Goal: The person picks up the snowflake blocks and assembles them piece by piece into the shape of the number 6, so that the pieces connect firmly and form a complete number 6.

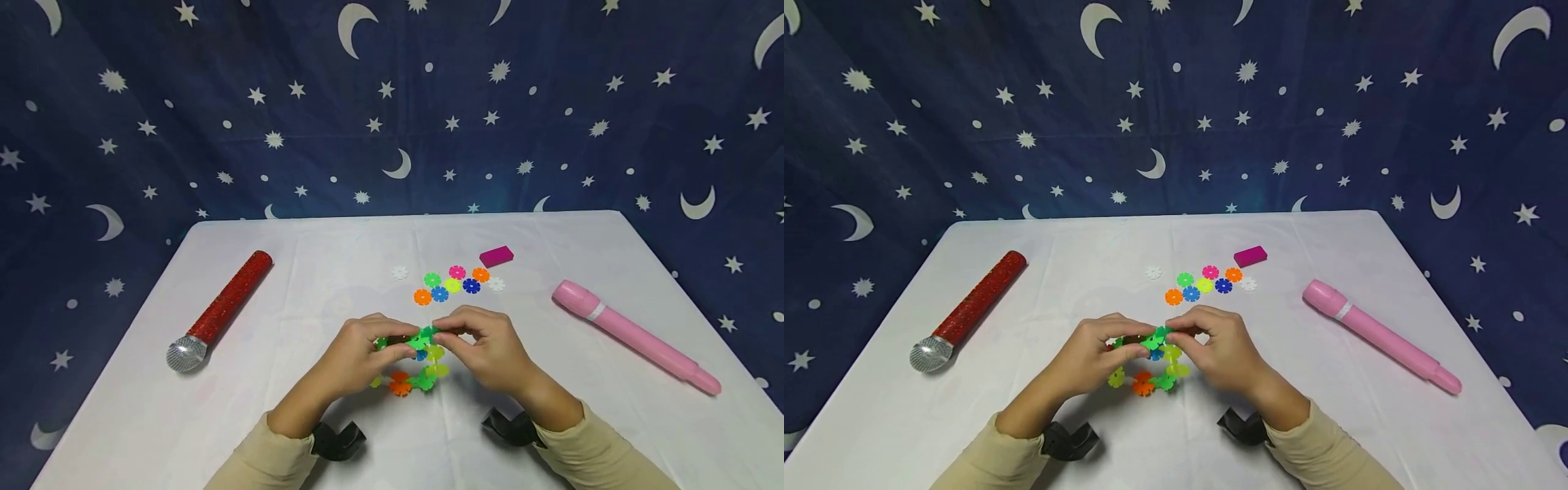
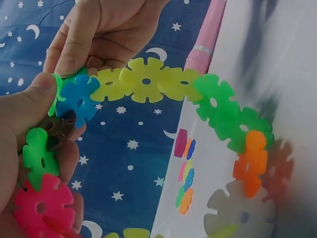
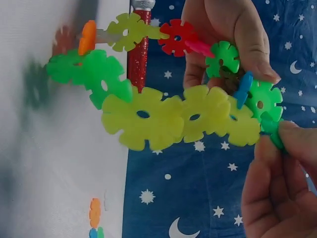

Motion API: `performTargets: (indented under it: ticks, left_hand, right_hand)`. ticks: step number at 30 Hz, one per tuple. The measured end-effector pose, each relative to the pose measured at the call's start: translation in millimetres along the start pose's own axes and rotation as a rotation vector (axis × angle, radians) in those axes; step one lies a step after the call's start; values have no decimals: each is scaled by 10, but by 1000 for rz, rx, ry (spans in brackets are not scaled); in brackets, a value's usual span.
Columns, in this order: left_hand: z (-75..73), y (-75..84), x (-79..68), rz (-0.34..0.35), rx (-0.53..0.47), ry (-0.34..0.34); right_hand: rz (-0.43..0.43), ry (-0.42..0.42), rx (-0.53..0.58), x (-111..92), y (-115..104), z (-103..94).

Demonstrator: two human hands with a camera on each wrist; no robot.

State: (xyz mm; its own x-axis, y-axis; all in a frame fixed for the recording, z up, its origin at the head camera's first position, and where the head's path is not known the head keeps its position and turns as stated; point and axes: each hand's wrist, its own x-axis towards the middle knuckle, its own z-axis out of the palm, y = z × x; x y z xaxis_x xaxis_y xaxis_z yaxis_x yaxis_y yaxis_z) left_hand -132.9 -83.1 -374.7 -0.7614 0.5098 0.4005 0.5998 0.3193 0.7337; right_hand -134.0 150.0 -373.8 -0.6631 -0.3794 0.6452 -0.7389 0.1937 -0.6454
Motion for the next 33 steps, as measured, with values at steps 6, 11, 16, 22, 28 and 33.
performTargets:
  ticks: [6,11,16,22,28,33]
  left_hand:
    - [-30,20,-2,-99,-7,-18]
    - [-32,6,-12,-125,-57,-37]
    - [-9,-18,-9,-61,-78,-51]
    - [20,-15,3,-20,-85,-37]
    - [18,-1,9,-36,-74,-29]
    - [9,-6,2,-30,-69,-9]
  right_hand:
    - [179,-93,-60,41,134,-200]
    - [509,-136,-231,27,506,-452]
    - [682,-263,-381,-58,821,-542]
    - [718,-337,-410,-93,935,-525]
    - [699,-356,-393,-114,988,-506]
    - [677,-336,-384,-108,984,-490]
